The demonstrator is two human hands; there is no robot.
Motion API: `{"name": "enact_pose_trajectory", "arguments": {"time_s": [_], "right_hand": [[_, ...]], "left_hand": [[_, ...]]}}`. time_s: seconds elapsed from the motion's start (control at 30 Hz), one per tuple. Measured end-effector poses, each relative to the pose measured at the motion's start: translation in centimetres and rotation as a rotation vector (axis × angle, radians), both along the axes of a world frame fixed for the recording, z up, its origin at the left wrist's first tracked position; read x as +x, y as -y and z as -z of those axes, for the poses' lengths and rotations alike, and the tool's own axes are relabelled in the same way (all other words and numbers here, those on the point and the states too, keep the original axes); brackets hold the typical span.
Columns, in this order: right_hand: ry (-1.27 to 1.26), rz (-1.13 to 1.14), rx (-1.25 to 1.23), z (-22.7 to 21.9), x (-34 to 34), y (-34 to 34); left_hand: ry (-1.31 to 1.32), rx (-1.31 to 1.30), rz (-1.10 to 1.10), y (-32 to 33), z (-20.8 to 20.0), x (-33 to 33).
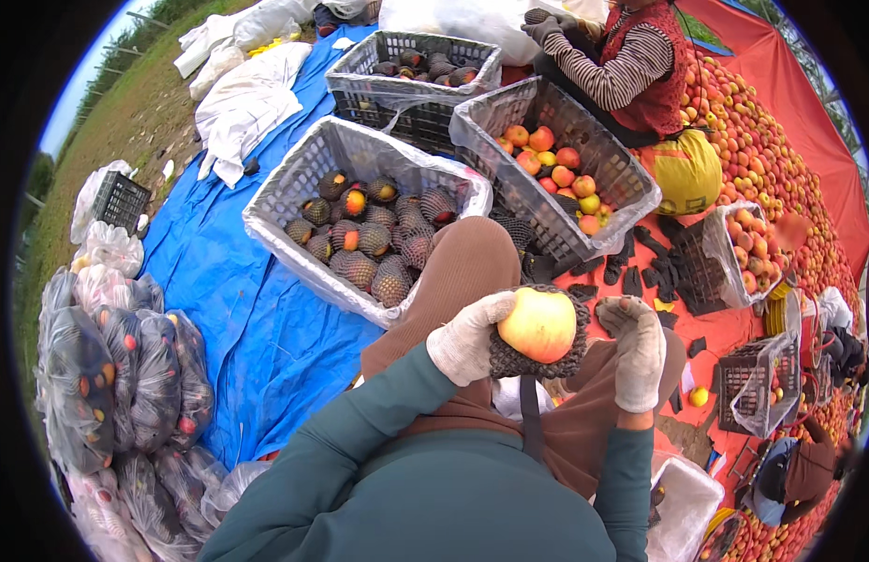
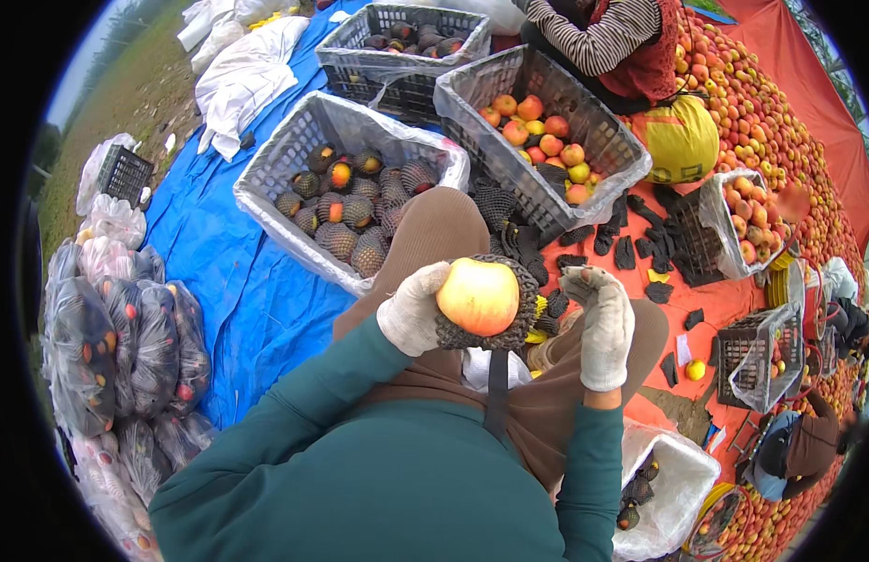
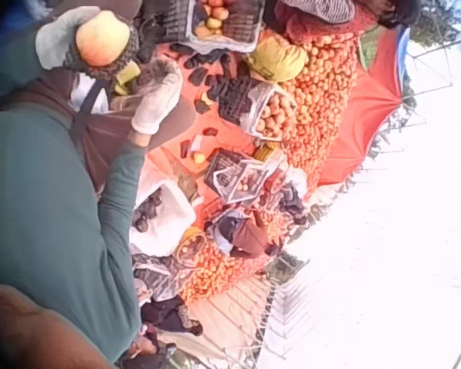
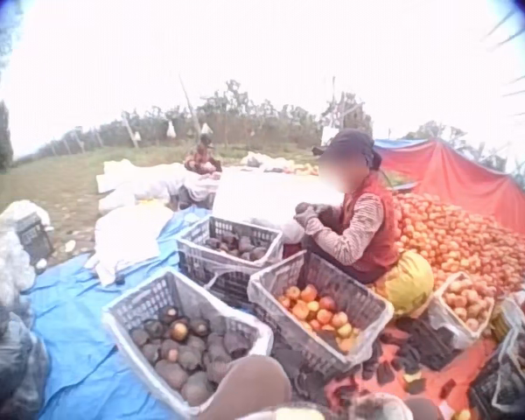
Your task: The person sits on a tarp and repeatedly picks apples from a crate, wraps each one in a foam net, and places the wrapped apple into a basket. The process is continuous and repetitive throughout the clip.
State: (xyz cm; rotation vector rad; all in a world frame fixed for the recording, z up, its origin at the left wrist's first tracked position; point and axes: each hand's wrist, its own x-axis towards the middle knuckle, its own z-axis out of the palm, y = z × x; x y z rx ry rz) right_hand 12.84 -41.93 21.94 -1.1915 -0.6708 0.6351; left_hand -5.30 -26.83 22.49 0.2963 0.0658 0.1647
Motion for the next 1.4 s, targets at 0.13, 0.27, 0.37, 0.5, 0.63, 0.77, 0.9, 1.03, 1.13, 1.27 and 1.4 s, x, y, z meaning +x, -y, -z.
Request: {"name": "enact_pose_trajectory", "arguments": {"time_s": [0.13,0.27,0.37,0.5,0.63,0.77,0.9,1.03,1.13,1.27,1.4], "right_hand": [[-0.251,-0.078,-0.084,-0.1,-3.8,-0.3],[0.677,-0.479,-0.562,-1.6,-6.7,-1.9],[0.497,-0.591,-0.563,-1.7,-6.8,-1.7],[0.072,-0.481,-0.438,-1.1,-6.0,0.5],[-0.282,0.001,-0.045,-3.5,-4.9,0.3],[0.635,-0.008,-0.156,-5.0,-6.8,-2.3],[1.027,-0.519,-0.317,-5.2,-8.6,-6.2],[0.544,-0.155,-0.44,-1.7,-2.7,-4.4],[0.367,0.151,-0.481,-0.4,3.3,-0.9],[0.238,0.223,-0.722,1.7,9.0,2.7],[0.746,-0.061,-1.176,4.9,12.9,2.7]], "left_hand": [[-0.006,0.0,-0.057,-1.2,-1.4,-2.5],[-0.027,0.067,0.166,2.0,-1.8,-1.8],[0.042,0.153,0.337,2.4,-3.3,-1.9],[0.185,0.17,0.33,1.9,-1.9,-1.2],[-0.068,0.371,0.127,0.6,-0.7,-2.5],[-0.497,0.999,-0.324,-1.1,-1.2,-1.0],[-0.45,0.616,-0.821,-8.1,1.6,-0.4],[-0.658,0.493,-0.998,-19.1,7.4,-4.7],[-0.972,0.599,-0.979,-25.7,13.4,-8.6],[-1.232,0.734,-0.996,-32.5,20.9,-11.0],[-1.465,0.987,-0.862,-32.2,22.2,-6.8]]}}
